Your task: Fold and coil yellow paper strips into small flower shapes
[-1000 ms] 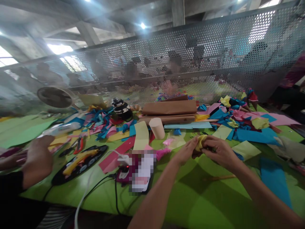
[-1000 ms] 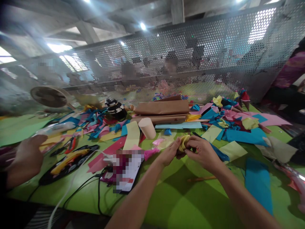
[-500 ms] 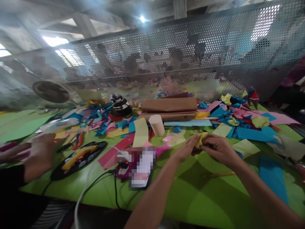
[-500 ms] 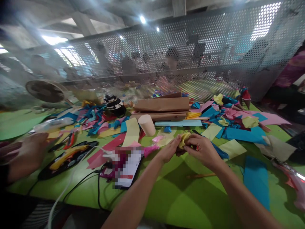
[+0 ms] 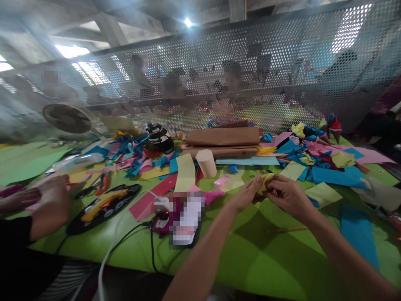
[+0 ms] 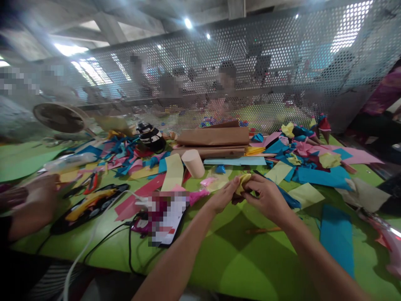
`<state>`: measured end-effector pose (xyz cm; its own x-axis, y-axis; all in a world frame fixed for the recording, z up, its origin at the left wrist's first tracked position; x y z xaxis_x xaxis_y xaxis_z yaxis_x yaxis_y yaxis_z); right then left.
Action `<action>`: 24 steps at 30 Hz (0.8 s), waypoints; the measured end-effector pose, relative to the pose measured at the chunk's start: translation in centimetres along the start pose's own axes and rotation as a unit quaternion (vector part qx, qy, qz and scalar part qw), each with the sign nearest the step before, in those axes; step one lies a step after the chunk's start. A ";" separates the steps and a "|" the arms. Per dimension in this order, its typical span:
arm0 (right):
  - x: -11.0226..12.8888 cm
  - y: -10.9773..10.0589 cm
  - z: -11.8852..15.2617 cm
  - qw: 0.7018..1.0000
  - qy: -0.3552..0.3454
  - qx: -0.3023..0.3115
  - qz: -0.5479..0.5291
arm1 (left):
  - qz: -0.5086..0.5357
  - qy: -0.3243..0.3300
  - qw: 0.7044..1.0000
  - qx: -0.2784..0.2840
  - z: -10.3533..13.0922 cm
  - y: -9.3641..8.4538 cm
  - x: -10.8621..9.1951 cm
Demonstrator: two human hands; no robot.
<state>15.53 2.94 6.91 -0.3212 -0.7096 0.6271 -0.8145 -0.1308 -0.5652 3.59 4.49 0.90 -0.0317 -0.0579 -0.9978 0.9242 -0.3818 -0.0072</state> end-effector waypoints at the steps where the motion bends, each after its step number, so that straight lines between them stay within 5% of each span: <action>1: 0.2 -0.1 0.0 1.000 -0.008 -0.002 0.006 | 0.002 -0.001 1.000 -0.005 0.0 0.0 0.0; 15: 0.3 -0.2 -0.1 0.998 -0.049 0.031 0.037 | 0.019 -0.004 1.000 0.024 -0.1 0.2 0.0; 24: 0.1 -0.3 0.0 0.998 -0.015 0.015 0.065 | -0.020 -0.002 1.000 -0.021 -0.6 -0.5 0.4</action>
<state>15.75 2.87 7.11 -0.4091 -0.7418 0.5314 -0.7516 -0.0563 -0.6572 3.36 5.16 0.50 -0.0694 -0.0469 -0.9965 0.9377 -0.3440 -0.0491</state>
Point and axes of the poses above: each hand's wrist, its own z-axis away from the middle knuckle, its own y-axis out of the palm, x = y × z, the point moved 7 cm from there along -z, towards the middle knuckle, and after that the axes turned 4 degrees about -z, right-handed, at the moved point
